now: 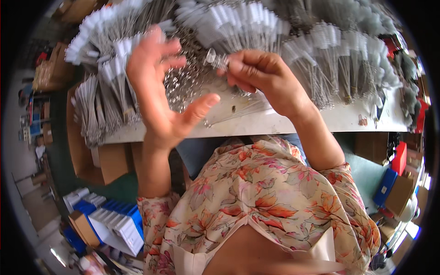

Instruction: The recorder is assembling small cleaning brushes by attaching metal rings to the handles and organizing them into groups and boxes.

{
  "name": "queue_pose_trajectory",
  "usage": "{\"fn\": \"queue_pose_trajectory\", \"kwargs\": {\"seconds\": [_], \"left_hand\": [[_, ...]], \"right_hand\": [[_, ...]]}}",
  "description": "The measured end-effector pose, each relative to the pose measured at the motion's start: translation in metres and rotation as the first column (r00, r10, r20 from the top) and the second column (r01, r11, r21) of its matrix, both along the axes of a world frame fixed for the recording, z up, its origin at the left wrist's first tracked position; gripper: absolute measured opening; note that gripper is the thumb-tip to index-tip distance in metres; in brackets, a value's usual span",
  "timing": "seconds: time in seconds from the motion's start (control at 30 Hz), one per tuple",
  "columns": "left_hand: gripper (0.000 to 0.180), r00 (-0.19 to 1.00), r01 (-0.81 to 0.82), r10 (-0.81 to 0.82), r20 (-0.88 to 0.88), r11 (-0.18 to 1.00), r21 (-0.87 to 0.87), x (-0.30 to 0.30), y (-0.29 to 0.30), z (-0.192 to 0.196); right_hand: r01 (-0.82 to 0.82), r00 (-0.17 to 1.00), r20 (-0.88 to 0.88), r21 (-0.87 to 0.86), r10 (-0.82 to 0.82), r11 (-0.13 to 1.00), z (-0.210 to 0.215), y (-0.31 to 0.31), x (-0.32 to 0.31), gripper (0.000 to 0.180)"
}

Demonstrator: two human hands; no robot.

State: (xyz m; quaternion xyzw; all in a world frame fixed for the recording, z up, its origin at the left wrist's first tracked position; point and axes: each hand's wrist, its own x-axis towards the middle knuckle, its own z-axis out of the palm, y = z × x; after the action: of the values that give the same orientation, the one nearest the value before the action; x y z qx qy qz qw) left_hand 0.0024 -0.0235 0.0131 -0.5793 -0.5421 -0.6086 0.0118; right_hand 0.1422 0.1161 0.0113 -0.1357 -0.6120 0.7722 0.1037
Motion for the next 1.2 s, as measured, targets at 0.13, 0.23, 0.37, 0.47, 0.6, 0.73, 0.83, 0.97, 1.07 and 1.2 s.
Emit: {"fn": "queue_pose_trajectory", "kwargs": {"seconds": [0.13, 0.23, 0.37, 0.47, 0.6, 0.73, 0.83, 0.97, 1.07, 1.2], "left_hand": [[0.118, 0.902, 0.427, -0.421, 0.092, 0.844, -0.326, 0.011, 0.003, 0.006], [0.089, 0.849, 0.500, -0.419, 0.324, 0.834, -0.233, 0.000, -0.008, -0.002], [0.028, 0.959, 0.283, -0.264, 0.105, 0.924, -0.257, -0.004, -0.022, -0.004], [0.017, 0.972, 0.231, -0.236, -0.006, 0.954, -0.192, 0.004, -0.021, -0.006], [0.015, 0.959, 0.221, -0.258, -0.119, 0.941, -0.257, 0.026, -0.030, -0.020], [0.014, 0.949, -0.113, 0.282, 0.138, 0.717, -0.687, 0.028, -0.067, -0.067], [0.015, 0.931, -0.326, 0.339, -0.136, 0.603, -0.728, 0.041, -0.079, -0.104], [0.010, 0.925, -0.373, 0.325, -0.195, 0.688, -0.622, 0.036, -0.066, -0.103], [0.008, 0.869, -0.092, 0.319, 0.379, 0.856, -0.509, 0.042, -0.063, -0.081], [0.008, 0.826, 0.011, 0.225, 0.517, 0.910, -0.414, 0.029, -0.057, -0.040]], "right_hand": [[-0.157, 0.980, -0.085, 0.212, 0.179, 0.964, 0.000, -0.030, -0.008, 0.014], [-0.134, 0.985, -0.073, 0.261, 0.158, 0.956, -0.003, -0.024, -0.005, 0.014], [-0.294, 0.954, -0.011, 0.162, 0.300, 0.942, 0.007, -0.020, 0.002, 0.018], [-0.372, 0.926, 0.077, 0.016, 0.370, 0.928, 0.008, -0.019, 0.011, 0.019], [-0.428, 0.833, 0.407, 0.046, 0.375, 0.902, -0.002, -0.006, 0.043, 0.018], [-0.570, 0.799, 0.536, 0.819, -0.273, -0.059, -0.038, 0.015, 0.108, 0.011], [-0.448, 0.876, 0.464, 0.884, -0.136, 0.129, -0.061, 0.011, 0.117, 0.008], [-0.134, 0.990, 0.134, 0.839, 0.038, 0.528, -0.062, -0.030, 0.063, 0.004], [-0.044, 0.998, 0.010, 0.827, 0.064, 0.560, -0.054, -0.056, 0.024, 0.005], [-0.014, 0.996, -0.037, 0.820, 0.078, 0.572, -0.047, -0.059, 0.005, 0.005]]}}
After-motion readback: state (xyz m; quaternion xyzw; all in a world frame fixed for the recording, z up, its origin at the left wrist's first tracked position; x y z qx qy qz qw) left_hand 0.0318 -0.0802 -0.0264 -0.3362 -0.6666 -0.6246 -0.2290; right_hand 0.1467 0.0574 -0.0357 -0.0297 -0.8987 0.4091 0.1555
